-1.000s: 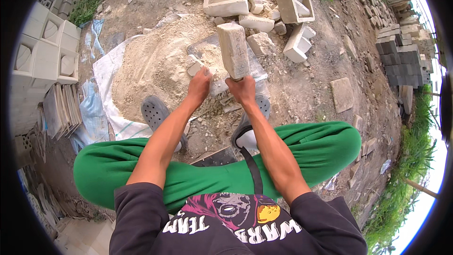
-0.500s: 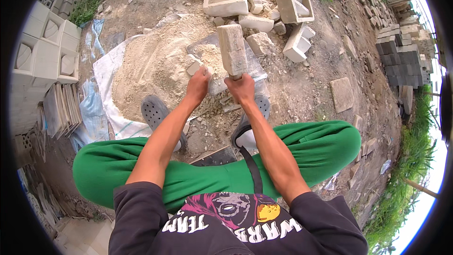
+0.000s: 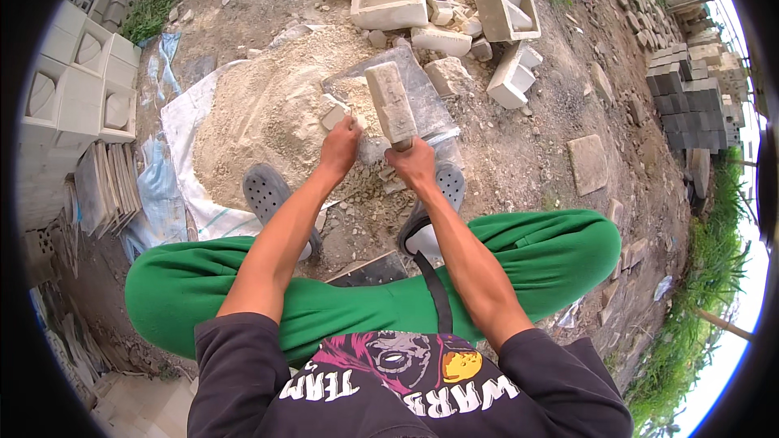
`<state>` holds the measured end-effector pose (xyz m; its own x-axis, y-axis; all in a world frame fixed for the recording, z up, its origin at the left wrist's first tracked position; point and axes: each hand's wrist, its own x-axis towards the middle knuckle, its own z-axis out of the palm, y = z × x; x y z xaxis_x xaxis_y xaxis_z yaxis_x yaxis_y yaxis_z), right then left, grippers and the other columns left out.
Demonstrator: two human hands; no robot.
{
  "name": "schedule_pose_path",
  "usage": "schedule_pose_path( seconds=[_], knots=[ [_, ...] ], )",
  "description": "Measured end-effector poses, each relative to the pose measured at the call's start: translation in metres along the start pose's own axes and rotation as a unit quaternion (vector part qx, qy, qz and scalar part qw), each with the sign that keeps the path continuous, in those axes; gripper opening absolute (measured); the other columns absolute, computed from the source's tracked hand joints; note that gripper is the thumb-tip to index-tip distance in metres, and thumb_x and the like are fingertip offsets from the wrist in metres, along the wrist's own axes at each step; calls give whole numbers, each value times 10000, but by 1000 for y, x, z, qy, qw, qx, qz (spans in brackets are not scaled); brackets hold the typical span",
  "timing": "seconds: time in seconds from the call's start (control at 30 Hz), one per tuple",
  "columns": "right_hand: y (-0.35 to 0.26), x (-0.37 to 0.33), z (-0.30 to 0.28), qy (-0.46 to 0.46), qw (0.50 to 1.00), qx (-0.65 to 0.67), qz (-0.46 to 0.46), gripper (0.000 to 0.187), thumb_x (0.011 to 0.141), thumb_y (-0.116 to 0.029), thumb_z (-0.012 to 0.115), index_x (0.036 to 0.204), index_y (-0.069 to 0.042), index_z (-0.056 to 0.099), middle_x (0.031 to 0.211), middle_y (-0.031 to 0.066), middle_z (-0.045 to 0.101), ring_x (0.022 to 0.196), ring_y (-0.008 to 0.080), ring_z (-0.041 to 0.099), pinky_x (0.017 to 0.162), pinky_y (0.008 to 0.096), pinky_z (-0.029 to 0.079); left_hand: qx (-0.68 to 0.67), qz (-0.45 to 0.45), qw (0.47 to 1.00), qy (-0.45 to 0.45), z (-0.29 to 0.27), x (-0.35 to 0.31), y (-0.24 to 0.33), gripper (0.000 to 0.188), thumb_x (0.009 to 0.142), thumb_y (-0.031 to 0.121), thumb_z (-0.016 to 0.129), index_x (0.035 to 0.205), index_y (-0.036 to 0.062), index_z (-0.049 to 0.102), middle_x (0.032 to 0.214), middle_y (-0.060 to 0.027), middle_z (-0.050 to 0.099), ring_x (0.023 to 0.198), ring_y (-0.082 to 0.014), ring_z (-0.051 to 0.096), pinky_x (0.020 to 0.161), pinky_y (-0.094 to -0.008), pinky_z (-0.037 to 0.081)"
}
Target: The person breaks apart a light-colored brick into smaller pieces by striking it with another brick while sitting on the ground at a construction site.
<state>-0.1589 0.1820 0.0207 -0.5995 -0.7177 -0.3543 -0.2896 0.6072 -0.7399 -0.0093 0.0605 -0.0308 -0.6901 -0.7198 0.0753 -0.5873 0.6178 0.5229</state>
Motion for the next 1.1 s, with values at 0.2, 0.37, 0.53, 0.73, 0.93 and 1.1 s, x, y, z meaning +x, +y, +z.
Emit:
schedule_pose_path(
  seconds=[0.2, 0.37, 0.53, 0.73, 0.93, 1.1],
  knots=[
    [-27, -8, 1, 58, 995, 14, -83, 344, 731, -260, 736, 952, 3, 725, 800, 222, 712, 761, 359, 726, 662, 437, 562, 21, 32, 999, -7, -3, 0, 3, 139, 888, 87, 568, 931, 11, 675, 1090, -154, 628, 1000, -345, 645, 820, -449, 553],
    [17, -5, 20, -44, 993, -110, 29, 360, 713, -298, 749, 943, -20, 740, 814, 208, 727, 795, 339, 730, 704, 418, 552, -12, 18, 999, 27, 2, -5, -7, 145, 891, 71, 561, 945, 6, 678, 1126, -158, 637, 1004, -342, 648, 815, -457, 557],
    [-3, -4, 0, 24, 999, 30, -8, 350, 709, -282, 752, 917, -1, 736, 787, 192, 729, 746, 318, 731, 681, 402, 552, -3, 28, 999, 33, -1, -2, -3, 148, 889, 55, 559, 956, 12, 684, 1124, -155, 645, 1013, -352, 645, 813, -452, 561],
    [-26, -3, 10, 91, 991, 15, -102, 314, 720, -262, 739, 844, 25, 713, 698, 207, 690, 667, 337, 718, 618, 419, 539, 9, 42, 999, 19, -3, -3, -3, 159, 860, 30, 568, 965, 24, 688, 1143, -148, 638, 1013, -351, 642, 813, -439, 565],
    [16, -5, 25, -40, 988, -105, 106, 398, 667, -302, 732, 967, -40, 753, 945, 230, 736, 919, 396, 713, 832, 446, 555, 4, 34, 999, 32, 0, -7, -11, 240, 846, -5, 592, 1037, 60, 722, 1150, -140, 642, 1006, -342, 654, 829, -442, 560],
    [-13, -2, -3, -11, 997, -78, 16, 375, 707, -305, 730, 954, -24, 752, 874, 225, 731, 835, 369, 725, 729, 436, 560, -14, 19, 999, 46, -2, -5, -9, 224, 852, 2, 608, 1024, 66, 737, 1139, -155, 652, 990, -362, 663, 826, -438, 556]
  ],
)
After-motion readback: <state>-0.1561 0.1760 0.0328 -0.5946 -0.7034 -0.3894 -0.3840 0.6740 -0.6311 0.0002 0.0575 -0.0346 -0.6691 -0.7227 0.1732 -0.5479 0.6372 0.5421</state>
